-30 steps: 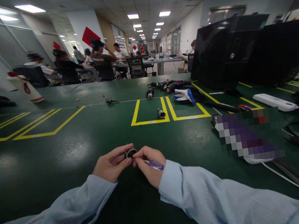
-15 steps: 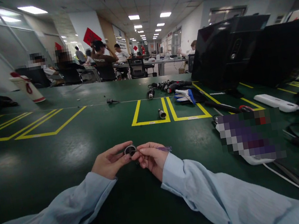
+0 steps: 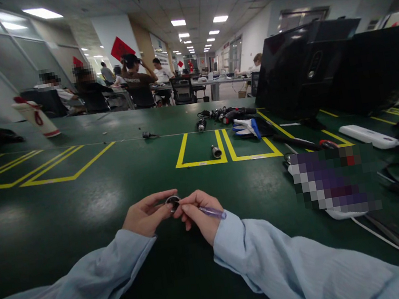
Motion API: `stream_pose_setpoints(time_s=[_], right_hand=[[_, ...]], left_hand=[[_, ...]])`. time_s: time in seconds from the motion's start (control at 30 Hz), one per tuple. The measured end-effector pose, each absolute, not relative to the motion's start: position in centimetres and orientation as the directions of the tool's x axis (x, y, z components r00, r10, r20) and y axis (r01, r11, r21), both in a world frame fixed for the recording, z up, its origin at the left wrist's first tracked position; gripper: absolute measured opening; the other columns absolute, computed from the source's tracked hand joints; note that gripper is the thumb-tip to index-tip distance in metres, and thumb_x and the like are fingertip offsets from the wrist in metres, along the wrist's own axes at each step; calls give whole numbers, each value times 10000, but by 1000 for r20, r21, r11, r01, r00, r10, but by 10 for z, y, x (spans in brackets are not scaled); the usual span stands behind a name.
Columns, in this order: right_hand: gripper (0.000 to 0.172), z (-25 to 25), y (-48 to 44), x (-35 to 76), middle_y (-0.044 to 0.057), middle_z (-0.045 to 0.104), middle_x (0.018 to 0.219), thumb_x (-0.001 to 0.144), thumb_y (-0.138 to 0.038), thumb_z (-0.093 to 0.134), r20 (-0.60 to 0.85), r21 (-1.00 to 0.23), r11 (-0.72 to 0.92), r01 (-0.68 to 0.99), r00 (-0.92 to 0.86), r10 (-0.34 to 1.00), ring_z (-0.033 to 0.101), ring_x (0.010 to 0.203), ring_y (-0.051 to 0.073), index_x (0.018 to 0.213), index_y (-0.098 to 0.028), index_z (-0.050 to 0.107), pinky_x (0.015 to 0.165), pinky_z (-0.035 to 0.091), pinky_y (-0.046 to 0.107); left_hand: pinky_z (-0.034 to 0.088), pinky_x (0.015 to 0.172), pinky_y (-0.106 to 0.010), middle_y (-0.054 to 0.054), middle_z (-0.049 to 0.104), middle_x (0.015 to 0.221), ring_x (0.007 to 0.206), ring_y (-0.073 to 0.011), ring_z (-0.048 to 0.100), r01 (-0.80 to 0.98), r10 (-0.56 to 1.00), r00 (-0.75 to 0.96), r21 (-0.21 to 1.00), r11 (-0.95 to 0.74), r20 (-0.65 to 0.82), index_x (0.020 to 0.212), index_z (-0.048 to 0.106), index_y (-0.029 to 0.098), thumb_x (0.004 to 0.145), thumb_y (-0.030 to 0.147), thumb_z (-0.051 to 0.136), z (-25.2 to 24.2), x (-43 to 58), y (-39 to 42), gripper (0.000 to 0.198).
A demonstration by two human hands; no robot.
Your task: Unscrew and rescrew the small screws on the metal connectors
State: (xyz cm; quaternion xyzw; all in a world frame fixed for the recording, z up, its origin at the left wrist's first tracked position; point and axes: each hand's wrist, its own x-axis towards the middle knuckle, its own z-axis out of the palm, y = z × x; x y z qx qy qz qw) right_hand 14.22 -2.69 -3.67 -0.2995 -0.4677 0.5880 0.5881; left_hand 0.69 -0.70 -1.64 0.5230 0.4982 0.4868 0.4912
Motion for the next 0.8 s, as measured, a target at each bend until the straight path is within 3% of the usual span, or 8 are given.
stream_pose_setpoints(time_s=[0.47, 0.8], right_hand=[[66, -39, -35, 139, 8, 587, 649, 785, -221, 489, 324, -945, 314, -93, -145, 935, 506, 543, 96, 795, -179, 539, 435, 415, 198], [116, -41, -39, 145, 17, 609, 706, 792, -149, 461, 431, -884, 450, 128, -155, 889, 540, 587, 108, 836, -188, 561, 523, 430, 222]], left_hand=[[547, 648, -253, -52, 702, 755, 650, -164, 654, 140, 993, 4, 983, -119, 120, 874, 664, 110, 592, 177, 584, -14, 9, -10, 301], [567, 623, -280, -63, 697, 789, 655, -168, 652, 82, 994, 9, 991, -105, 105, 835, 661, 91, 589, 206, 601, -13, 10, -11, 278]])
